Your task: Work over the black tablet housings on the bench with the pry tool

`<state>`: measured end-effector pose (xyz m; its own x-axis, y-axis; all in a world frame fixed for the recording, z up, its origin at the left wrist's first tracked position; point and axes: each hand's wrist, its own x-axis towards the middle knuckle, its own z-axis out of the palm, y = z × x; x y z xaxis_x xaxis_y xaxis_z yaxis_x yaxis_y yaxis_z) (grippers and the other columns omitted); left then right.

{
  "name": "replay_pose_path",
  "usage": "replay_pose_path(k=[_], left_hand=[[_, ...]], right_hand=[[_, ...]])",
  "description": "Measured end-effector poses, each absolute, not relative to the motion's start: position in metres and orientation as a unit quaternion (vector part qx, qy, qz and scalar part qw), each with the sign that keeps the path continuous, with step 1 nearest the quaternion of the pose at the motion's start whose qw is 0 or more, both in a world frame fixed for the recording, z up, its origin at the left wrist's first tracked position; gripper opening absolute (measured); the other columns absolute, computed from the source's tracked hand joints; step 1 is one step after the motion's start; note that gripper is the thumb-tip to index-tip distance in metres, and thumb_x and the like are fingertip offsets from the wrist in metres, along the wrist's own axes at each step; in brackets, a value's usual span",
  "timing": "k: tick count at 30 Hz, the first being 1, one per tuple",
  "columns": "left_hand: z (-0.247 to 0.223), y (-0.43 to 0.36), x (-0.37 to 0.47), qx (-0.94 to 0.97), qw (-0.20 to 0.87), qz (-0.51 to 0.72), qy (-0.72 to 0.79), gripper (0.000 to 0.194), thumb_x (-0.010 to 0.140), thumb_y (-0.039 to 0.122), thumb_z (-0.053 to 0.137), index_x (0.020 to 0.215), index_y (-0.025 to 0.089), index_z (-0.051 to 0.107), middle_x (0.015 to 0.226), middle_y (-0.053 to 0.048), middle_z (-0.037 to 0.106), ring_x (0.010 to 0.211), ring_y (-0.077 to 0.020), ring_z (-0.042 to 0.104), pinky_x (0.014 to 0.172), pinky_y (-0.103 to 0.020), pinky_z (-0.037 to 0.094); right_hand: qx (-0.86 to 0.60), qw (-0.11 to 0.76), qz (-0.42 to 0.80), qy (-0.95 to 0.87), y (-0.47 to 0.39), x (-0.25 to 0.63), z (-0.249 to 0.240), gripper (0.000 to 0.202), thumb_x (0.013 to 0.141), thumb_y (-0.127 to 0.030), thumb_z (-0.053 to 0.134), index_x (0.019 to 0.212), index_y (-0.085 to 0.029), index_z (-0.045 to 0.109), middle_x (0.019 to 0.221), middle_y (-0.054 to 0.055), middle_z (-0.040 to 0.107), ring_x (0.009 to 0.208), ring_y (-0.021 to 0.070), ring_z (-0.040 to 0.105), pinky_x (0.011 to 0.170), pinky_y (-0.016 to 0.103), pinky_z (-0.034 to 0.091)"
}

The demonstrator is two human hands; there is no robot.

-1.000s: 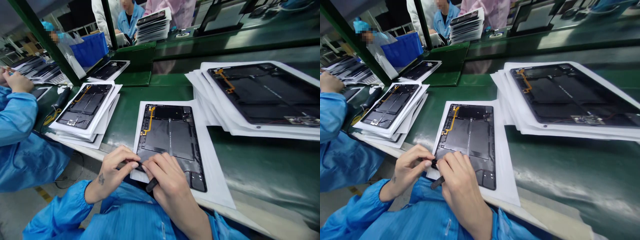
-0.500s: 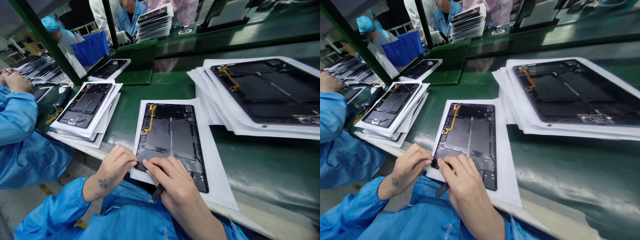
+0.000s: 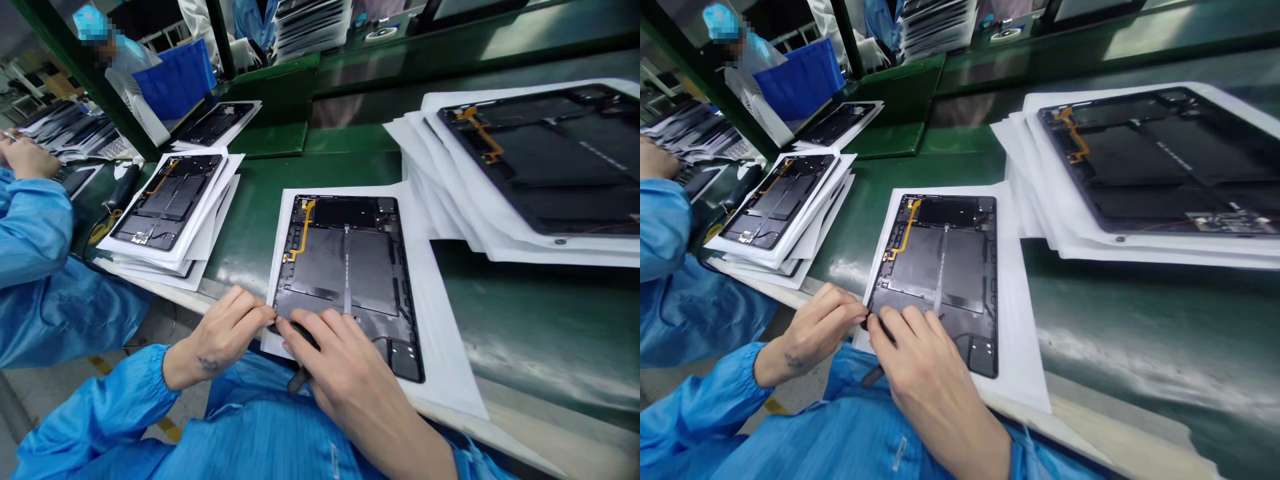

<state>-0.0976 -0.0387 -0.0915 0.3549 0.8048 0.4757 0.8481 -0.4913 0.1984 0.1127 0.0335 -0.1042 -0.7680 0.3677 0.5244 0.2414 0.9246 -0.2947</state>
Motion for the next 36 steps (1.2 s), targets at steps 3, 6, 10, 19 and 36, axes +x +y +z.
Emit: replay_pose_path(k=[3, 6, 10, 19, 36], left_hand=[[-0.090, -0.041, -0.099, -0.803, 0.053, -0.290, -0.518, 0.020, 0.098, 0.007, 0.056, 0.117, 0.011, 0.062, 0.095, -0.009, 0.067, 0.085, -0.0174, 0.058, 0.075, -0.031, 0.051], [-0.093, -0.047, -0.102, -0.781, 0.062, -0.310, -0.538, 0.026, 0.097, 0.006, 0.057, 0.121, 0.013, 0.063, 0.097, -0.008, 0.068, 0.085, -0.0168, 0.059, 0.077, -0.030, 0.052], [-0.101, -0.054, -0.105, -0.800, 0.065, -0.298, -0.516, 0.033, 0.096, 0.002, 0.054, 0.127, 0.010, 0.061, 0.099, -0.010, 0.067, 0.088, -0.0176, 0.061, 0.079, -0.031, 0.052], [-0.090, -0.051, -0.106, -0.850, 0.134, -0.212, -0.464, 0.032, 0.099, 0.004, 0.047, 0.129, 0.001, 0.057, 0.100, -0.015, 0.069, 0.091, -0.0218, 0.063, 0.078, -0.035, 0.057], [-0.095, -0.031, -0.123, -0.832, -0.046, -0.258, -0.490, 0.045, 0.102, 0.029, 0.054, 0.144, 0.013, 0.048, 0.144, -0.017, 0.056, 0.139, -0.0277, 0.048, 0.114, -0.045, 0.046]], right_hand=[[-0.161, 0.290, 0.101, -0.938, 0.033, 0.113, -0.105, 0.038, 0.096, -0.002, 0.035, 0.116, -0.010, 0.066, 0.104, 0.010, 0.066, 0.085, 0.0238, 0.047, 0.074, 0.037, 0.038], [-0.159, 0.287, 0.097, -0.940, 0.033, 0.112, -0.104, 0.036, 0.096, -0.002, 0.037, 0.118, -0.009, 0.065, 0.107, 0.009, 0.066, 0.086, 0.0237, 0.047, 0.076, 0.038, 0.037], [-0.154, 0.278, 0.091, -0.944, 0.035, 0.109, -0.104, 0.034, 0.097, -0.005, 0.040, 0.120, -0.009, 0.064, 0.108, 0.010, 0.066, 0.086, 0.0241, 0.046, 0.075, 0.038, 0.037], [-0.146, 0.302, 0.102, -0.936, 0.035, 0.112, -0.100, 0.030, 0.105, -0.023, 0.043, 0.122, -0.008, 0.061, 0.106, 0.010, 0.068, 0.085, 0.0231, 0.050, 0.074, 0.037, 0.040], [-0.125, 0.196, 0.108, -0.967, 0.052, 0.125, -0.070, 0.045, 0.097, -0.001, 0.039, 0.138, -0.015, 0.053, 0.110, 0.010, 0.066, 0.088, 0.0187, 0.059, 0.073, 0.030, 0.051]])
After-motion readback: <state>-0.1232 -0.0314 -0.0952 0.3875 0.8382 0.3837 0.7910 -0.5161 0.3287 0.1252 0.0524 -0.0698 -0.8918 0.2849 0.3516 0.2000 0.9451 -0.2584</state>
